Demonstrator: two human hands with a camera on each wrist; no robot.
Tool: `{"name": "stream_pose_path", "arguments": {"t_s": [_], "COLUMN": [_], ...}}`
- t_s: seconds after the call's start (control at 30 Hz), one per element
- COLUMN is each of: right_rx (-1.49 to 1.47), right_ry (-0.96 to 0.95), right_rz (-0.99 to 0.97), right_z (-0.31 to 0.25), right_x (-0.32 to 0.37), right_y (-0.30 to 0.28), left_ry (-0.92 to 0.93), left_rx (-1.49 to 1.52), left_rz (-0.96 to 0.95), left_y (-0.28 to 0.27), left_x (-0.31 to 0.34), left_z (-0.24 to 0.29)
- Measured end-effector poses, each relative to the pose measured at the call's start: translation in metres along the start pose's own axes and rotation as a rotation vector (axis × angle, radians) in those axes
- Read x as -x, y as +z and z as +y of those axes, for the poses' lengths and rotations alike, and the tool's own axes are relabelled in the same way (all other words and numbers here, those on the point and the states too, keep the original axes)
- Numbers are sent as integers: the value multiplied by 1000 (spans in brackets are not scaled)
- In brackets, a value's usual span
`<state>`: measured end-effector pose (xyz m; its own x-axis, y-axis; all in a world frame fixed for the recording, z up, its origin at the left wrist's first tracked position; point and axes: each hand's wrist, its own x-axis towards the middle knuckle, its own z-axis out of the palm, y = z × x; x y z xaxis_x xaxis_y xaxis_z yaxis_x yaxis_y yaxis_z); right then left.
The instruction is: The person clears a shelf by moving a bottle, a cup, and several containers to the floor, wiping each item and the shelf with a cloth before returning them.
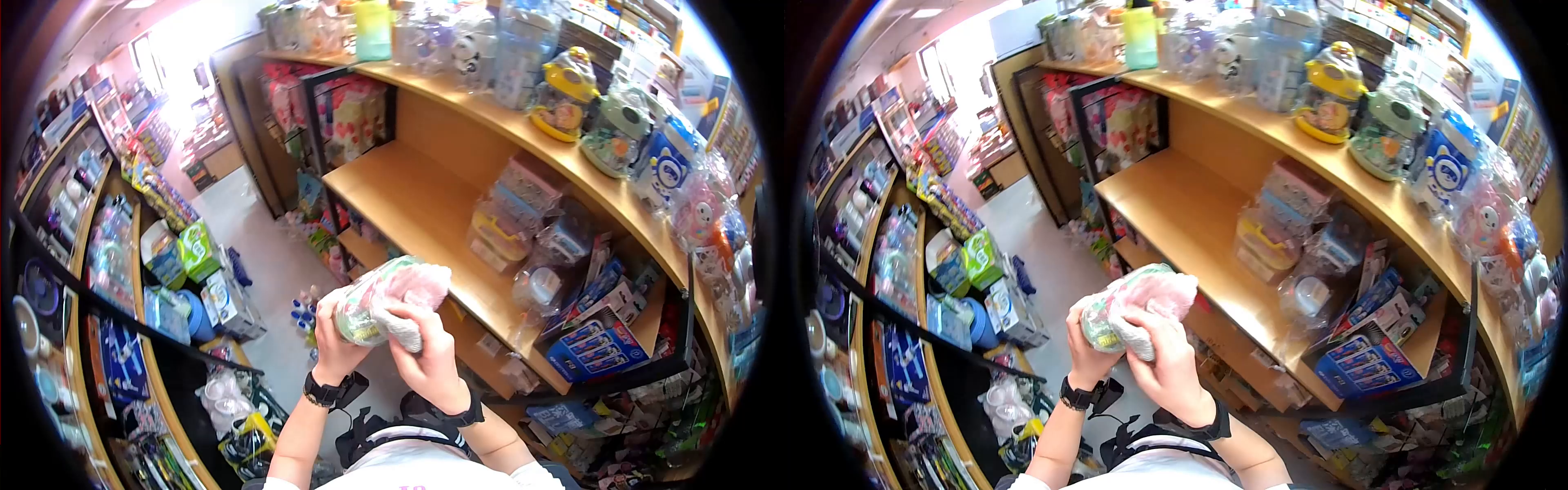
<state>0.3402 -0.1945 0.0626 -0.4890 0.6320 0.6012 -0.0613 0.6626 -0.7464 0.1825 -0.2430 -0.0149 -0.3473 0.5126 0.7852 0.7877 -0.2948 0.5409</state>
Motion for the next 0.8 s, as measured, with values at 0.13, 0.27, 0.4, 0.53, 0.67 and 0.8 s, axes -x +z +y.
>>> {"name": "stream_pose_path", "arguments": {"t_s": [0.13, 0.27, 0.4, 0.53, 0.67, 0.8], "right_rx": [-349, -332, 81, -14, -72, -140], "right_ry": [273, 60, -282, -118, -19, 50], "right_rz": [221, 526, -237, -399, -340, -272], "right_z": [0, -25, -52, -42, -31, -12], "right_x": [15, 27, 38, 57, 62, 60], "right_y": [17, 39, 65, 90, 93, 87], "left_ry": [-85, -129, -63, -173, -140, -261], "left_rx": [-139, -179, -215, -211, -198, -183], "left_rz": [-38, -25, -37, 9, 59, 64], "left_y": [-43, -74, -89, -100, -108, -117], "left_x": [32, 58, 78, 102, 106, 119], "left_z": [0, 3, 4, 4, 9, 5]}}
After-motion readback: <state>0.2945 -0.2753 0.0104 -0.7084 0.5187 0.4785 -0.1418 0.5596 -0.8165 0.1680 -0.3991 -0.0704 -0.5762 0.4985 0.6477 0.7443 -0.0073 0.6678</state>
